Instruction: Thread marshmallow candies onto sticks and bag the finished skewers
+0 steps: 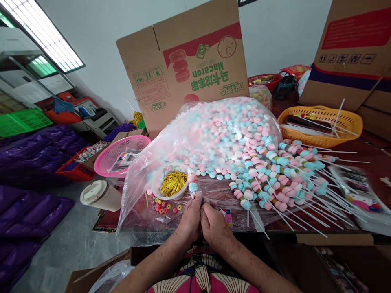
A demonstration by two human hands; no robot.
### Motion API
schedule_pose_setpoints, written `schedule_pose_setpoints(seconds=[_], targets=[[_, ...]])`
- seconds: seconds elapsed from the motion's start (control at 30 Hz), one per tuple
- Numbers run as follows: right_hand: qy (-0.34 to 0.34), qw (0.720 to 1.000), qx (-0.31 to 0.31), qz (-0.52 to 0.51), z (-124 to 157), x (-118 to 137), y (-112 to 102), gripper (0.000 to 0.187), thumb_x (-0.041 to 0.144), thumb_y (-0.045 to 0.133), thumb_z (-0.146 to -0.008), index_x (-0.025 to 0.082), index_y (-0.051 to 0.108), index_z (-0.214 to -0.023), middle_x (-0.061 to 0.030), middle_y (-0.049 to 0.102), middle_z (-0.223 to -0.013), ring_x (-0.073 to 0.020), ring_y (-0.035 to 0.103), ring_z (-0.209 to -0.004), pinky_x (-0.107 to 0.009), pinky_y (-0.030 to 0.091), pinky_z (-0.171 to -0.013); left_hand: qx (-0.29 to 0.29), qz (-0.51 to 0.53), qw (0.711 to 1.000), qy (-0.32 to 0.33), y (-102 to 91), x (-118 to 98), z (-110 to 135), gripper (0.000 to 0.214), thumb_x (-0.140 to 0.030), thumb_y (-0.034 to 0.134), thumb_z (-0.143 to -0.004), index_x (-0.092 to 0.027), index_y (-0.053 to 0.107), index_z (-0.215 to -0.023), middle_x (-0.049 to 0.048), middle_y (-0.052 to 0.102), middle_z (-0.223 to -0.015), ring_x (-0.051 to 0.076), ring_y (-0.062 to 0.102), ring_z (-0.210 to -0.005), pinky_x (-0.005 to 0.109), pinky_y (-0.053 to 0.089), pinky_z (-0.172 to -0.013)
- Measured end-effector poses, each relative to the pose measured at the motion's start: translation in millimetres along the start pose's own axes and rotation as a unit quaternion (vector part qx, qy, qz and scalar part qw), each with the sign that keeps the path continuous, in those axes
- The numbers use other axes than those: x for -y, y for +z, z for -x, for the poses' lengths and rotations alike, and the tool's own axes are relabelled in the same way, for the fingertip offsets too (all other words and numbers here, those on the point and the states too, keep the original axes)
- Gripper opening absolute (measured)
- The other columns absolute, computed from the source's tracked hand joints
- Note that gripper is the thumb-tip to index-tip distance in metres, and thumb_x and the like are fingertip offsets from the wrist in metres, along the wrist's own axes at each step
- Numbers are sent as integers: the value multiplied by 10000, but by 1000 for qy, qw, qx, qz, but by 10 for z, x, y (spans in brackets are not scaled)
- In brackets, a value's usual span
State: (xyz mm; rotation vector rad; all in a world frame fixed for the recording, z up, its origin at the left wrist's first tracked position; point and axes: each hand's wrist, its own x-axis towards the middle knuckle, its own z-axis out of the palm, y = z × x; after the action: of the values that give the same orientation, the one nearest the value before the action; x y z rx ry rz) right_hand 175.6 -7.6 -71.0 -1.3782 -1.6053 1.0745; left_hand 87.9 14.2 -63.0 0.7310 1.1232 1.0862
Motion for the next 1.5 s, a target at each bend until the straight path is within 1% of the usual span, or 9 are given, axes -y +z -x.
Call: schedule_pose_setpoints(seconds=[0.2,0.4,0.53,0.63,0.73,0.9,1.17,1.33,1.5], targets=[[123,959,139,-214,39,87,-11,377,551,375,-841,205,474,-726,30,482,-562,-108,397,-433,-245,298,-429,-12,-40,999,7,-65,-25,-33,475,-579,492,-797,-155,641,-950,29,655,-676,131,534,-488,272,440,-571],[42,990,33,-134,-36,-50,-68,335,518,426,-836,213,502,-719,0,499,-599,-168,470,-593,-287,385,-550,75,-171,979,86,-60,-40,127,463,-512,399,-873,-150,654,-1009,96,691,-921,228,614,-910,337,437,-867],[10,992,114,-44,-112,-55,-483,338,468,417,-866,215,464,-647,18,473,-562,-149,441,-560,-270,350,-531,217,-403,871,179,-302,-486,298,401,-411,480,-861,-216,587,-1195,102,678,-1020,254,610,-921,392,418,-892],[-30,974,225,11,-101,93,-779,371,435,402,-891,203,454,-606,23,475,-554,-127,421,-538,-254,327,-523,17,-536,776,332,-481,-828,285,473,-352,664,-726,-244,589,-1181,127,601,-1187,349,447,-1187,520,186,-1053],[-57,954,291,39,-104,273,-869,386,406,394,-903,198,464,-586,20,485,-542,-121,418,-532,-250,316,-518,46,-607,713,349,-542,-901,199,401,-317,725,-652,-253,637,-1037,103,630,-1107,358,466,-1153,555,85,-1066],[-69,965,241,74,-215,398,-756,342,352,460,-862,194,461,-559,25,479,-528,-115,403,-532,-249,289,-509,124,-523,794,284,-520,-645,169,160,-350,583,-790,-222,612,-698,43,574,-652,210,532,-669,362,398,-833],[-23,981,163,-98,-295,342,-371,267,434,580,-784,194,571,-901,8,569,-729,-105,461,-569,-233,370,-519,76,-232,958,151,-474,-436,217,406,-512,460,-848,-194,541,-609,-12,478,-503,114,397,-445,226,316,-468],[-13,987,148,-58,-216,322,-90,267,403,460,-841,209,483,-660,36,507,-541,-101,430,-462,-238,343,-477,206,-177,962,25,-620,-444,294,532,-573,348,-866,-161,644,-707,32,576,-572,123,490,-472,211,349,-440],[-100,987,92,83,-229,384,-63,249,295,455,-820,209,452,-587,24,493,-522,-118,440,-513,-247,323,-518,259,-263,925,87,-748,-524,299,249,-391,542,-818,-195,684,-873,10,644,-799,152,546,-746,243,424,-705]])
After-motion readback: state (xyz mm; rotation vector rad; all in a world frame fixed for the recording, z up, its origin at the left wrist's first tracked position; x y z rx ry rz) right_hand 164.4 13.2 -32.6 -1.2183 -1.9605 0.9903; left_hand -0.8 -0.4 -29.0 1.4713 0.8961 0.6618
